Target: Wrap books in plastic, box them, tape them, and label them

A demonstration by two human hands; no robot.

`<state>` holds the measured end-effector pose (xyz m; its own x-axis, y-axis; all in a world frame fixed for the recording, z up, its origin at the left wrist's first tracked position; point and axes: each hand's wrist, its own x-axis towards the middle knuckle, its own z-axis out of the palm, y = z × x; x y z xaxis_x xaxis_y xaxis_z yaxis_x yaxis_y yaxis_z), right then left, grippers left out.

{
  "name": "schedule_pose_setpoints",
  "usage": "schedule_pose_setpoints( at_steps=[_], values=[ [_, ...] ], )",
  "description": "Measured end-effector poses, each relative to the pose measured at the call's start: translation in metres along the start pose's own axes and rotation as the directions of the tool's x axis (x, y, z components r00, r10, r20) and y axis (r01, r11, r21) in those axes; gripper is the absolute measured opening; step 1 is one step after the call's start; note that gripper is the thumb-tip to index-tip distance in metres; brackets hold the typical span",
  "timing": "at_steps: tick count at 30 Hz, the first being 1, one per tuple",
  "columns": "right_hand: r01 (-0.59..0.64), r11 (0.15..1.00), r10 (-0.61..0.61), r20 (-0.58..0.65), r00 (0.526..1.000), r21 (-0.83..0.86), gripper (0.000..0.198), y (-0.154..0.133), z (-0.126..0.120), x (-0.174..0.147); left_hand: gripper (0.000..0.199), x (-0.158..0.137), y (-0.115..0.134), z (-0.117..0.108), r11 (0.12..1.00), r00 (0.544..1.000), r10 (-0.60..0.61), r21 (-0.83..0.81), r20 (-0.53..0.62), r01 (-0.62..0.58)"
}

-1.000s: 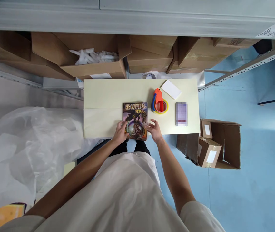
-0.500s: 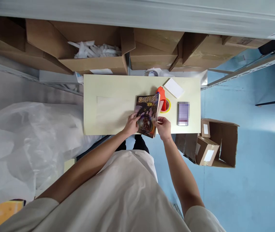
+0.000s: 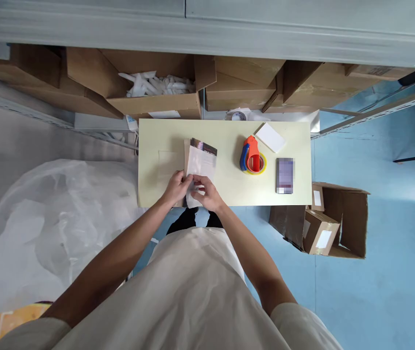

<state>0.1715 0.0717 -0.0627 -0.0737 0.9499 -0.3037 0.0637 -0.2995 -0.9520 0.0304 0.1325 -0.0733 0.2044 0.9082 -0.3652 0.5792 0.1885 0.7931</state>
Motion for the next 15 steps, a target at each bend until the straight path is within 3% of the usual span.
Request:
schedule_pose_setpoints(
  at_steps=[2, 4, 8, 11, 15],
  values=[
    [0.012, 0.995, -0.012, 0.005, 1.0, -0.099, 0.047, 0.012, 0.002, 0.003, 0.022, 0.008, -0.017, -0.01, 0.999, 0.999, -0.028, 0.021, -0.025, 0.028],
    [0.007, 0.955, -0.03, -0.074, 0.997, -0.295, 0.043, 0.025, 0.004, 0.003, 0.027, 0.014, -0.034, -0.016, 0.998, 0.997, -0.061, -0.007, -0.042, 0.061],
    [-0.107, 0.717, -0.004, -0.157, 0.988, -0.689, 0.042, 0.05, 0.013, -0.001, 0.031, 0.026, -0.061, -0.017, 0.977, 0.975, -0.197, 0.062, -0.098, 0.204],
    [-0.124, 0.605, 0.02, -0.141, 0.99, -0.786, 0.045, 0.061, 0.021, -0.002, 0.026, 0.033, -0.072, -0.011, 0.965, 0.97, -0.208, 0.138, -0.127, 0.225],
    [-0.138, 0.586, 0.007, -0.165, 0.986, -0.799, 0.047, 0.066, 0.025, 0.0, 0.029, 0.037, -0.075, -0.007, 0.957, 0.962, -0.184, 0.188, -0.2, 0.222]
  ],
)
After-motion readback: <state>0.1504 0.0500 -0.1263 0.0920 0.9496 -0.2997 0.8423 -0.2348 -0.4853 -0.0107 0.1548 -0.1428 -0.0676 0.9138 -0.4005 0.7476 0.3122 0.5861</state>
